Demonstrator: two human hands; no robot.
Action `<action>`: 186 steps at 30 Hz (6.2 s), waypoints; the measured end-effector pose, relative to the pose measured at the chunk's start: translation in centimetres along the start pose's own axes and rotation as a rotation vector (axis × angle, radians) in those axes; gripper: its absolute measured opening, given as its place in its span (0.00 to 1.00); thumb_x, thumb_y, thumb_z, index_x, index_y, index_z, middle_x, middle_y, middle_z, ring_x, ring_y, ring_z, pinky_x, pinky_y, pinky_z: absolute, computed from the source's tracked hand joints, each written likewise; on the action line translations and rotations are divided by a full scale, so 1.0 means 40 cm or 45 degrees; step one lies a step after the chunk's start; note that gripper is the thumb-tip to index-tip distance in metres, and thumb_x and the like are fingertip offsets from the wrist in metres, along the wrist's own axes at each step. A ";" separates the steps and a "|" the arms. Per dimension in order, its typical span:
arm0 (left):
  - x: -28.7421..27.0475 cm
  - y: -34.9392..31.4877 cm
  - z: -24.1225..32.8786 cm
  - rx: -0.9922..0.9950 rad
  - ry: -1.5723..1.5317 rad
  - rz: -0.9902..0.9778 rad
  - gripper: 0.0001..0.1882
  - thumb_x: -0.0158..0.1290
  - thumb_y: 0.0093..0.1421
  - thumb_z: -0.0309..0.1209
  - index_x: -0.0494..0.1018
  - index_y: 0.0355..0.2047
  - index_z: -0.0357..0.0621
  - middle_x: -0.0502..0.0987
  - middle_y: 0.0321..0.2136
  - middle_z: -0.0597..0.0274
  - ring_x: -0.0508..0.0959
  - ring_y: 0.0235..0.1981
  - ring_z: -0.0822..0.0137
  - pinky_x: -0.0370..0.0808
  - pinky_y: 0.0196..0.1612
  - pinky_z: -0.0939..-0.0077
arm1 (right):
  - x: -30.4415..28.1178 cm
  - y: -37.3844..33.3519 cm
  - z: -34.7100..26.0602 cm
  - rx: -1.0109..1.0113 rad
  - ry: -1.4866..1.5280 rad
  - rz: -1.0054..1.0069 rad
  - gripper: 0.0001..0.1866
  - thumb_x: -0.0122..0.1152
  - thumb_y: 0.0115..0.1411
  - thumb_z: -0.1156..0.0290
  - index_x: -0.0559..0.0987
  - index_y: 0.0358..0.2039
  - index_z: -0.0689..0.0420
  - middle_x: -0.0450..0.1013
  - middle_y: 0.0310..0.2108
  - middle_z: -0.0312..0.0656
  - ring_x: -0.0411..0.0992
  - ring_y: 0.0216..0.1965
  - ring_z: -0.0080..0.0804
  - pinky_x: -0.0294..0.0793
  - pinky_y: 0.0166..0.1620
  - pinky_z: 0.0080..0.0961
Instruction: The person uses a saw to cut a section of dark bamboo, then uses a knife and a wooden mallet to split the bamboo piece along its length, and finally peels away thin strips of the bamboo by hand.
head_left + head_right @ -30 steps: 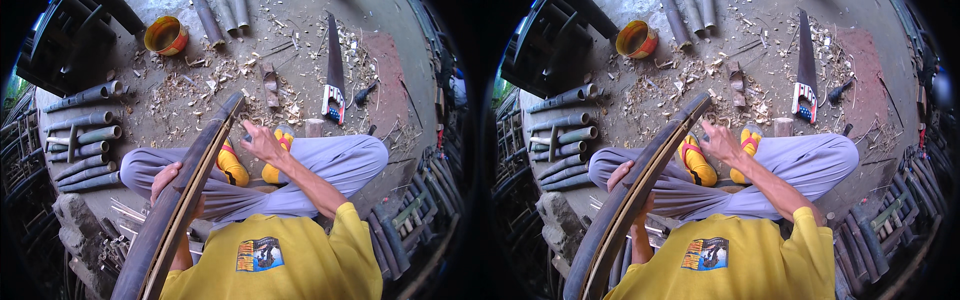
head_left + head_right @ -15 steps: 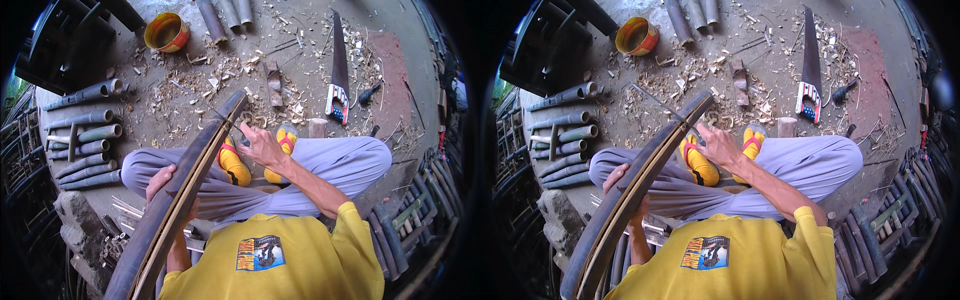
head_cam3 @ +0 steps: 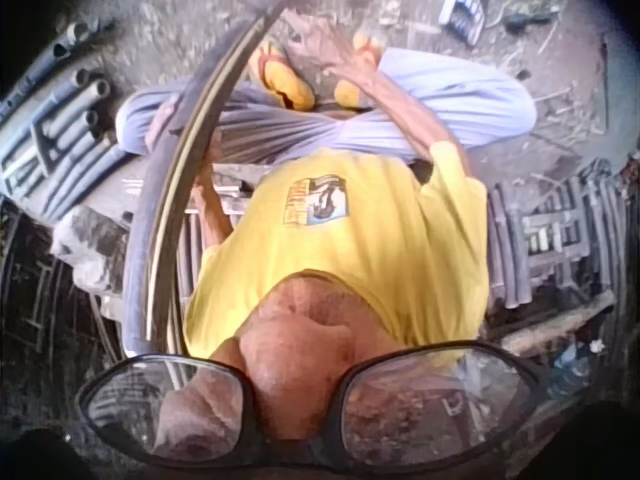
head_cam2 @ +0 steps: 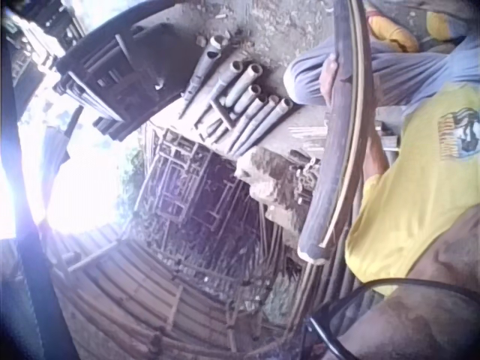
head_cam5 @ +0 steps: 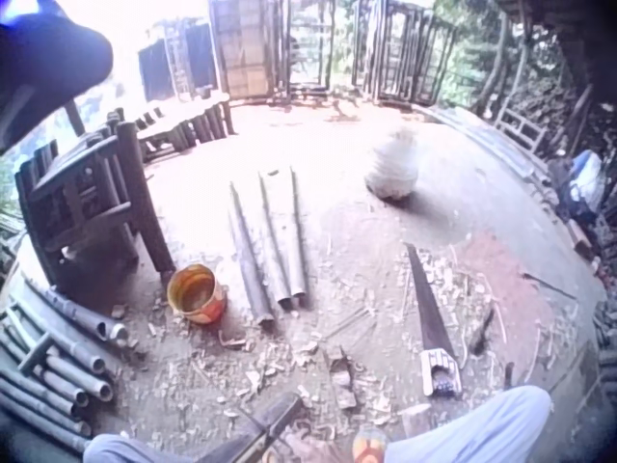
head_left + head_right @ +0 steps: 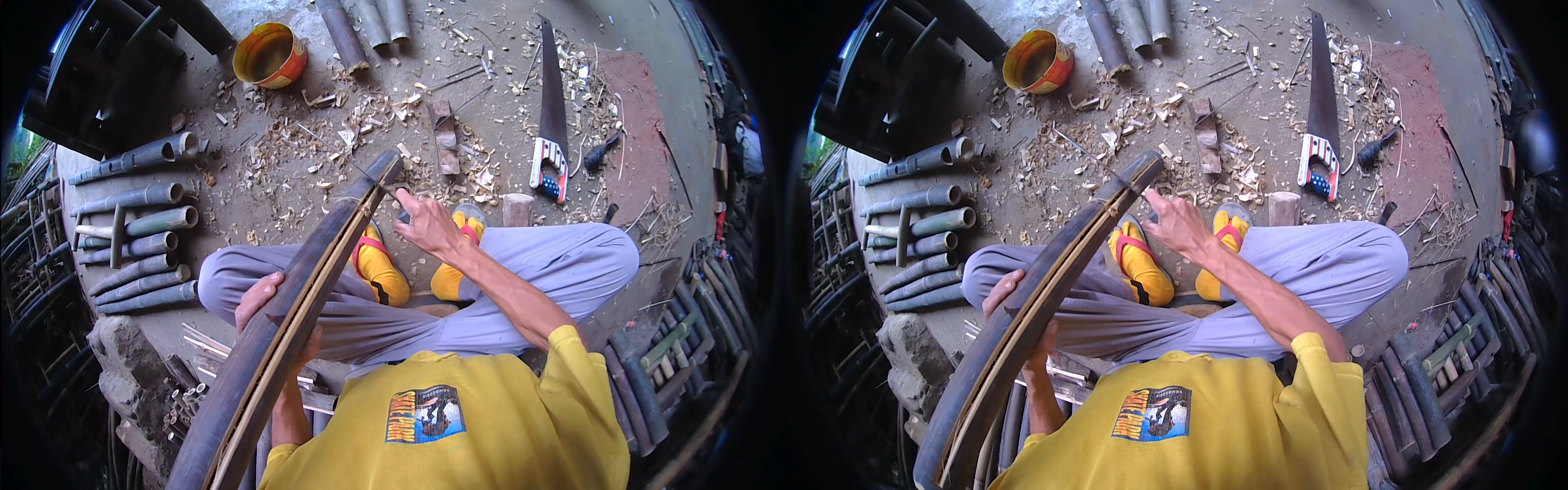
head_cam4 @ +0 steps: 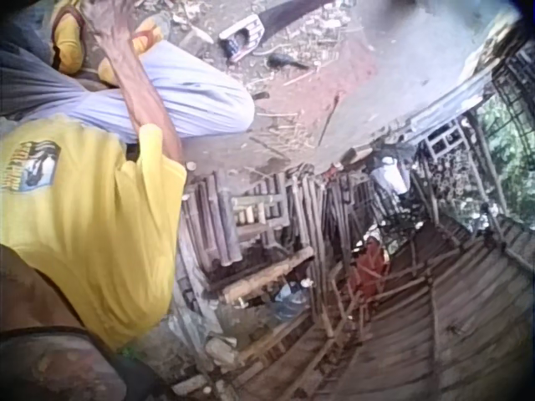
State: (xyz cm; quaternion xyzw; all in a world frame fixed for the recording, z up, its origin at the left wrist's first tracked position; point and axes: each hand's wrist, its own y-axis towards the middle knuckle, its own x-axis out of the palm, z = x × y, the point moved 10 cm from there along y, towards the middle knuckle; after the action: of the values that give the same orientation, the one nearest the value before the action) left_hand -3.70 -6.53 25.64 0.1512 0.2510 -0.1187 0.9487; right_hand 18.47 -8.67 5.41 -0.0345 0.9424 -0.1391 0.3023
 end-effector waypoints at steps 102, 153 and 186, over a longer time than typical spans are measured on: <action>0.281 0.353 -0.267 -0.465 -0.794 -0.129 0.35 0.63 0.35 0.22 0.62 0.46 0.41 0.68 0.38 0.57 0.72 0.45 0.58 0.69 0.53 0.58 | -0.245 0.443 0.414 -0.440 -1.023 -0.249 0.48 0.73 0.42 0.61 0.57 0.63 0.44 0.58 0.61 0.40 0.49 0.65 0.45 0.48 0.63 0.62; 0.487 0.201 -0.400 -0.534 0.210 -0.715 0.37 0.65 0.30 0.37 0.64 0.43 0.41 0.71 0.30 0.59 0.71 0.32 0.65 0.70 0.41 0.71 | -0.724 -0.288 0.627 0.809 -0.127 1.079 0.16 0.55 0.58 0.72 0.74 0.47 0.62 0.74 0.45 0.49 0.75 0.41 0.43 0.74 0.46 0.34; 0.498 -0.011 -0.671 -0.691 0.483 -0.893 0.42 0.65 0.42 0.36 0.60 0.56 0.35 0.70 0.49 0.41 0.70 0.52 0.47 0.67 0.55 0.62 | -0.646 -0.789 1.196 1.673 -0.480 0.887 0.29 0.61 0.47 0.66 0.71 0.52 0.58 0.71 0.46 0.57 0.69 0.49 0.53 0.67 0.52 0.43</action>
State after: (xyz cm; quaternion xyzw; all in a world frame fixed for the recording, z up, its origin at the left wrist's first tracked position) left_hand 1.20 -0.61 -6.88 -0.1764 0.4775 -0.3320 0.7942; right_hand 66.66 -46.62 -8.44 0.4280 0.5550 -0.5592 0.4427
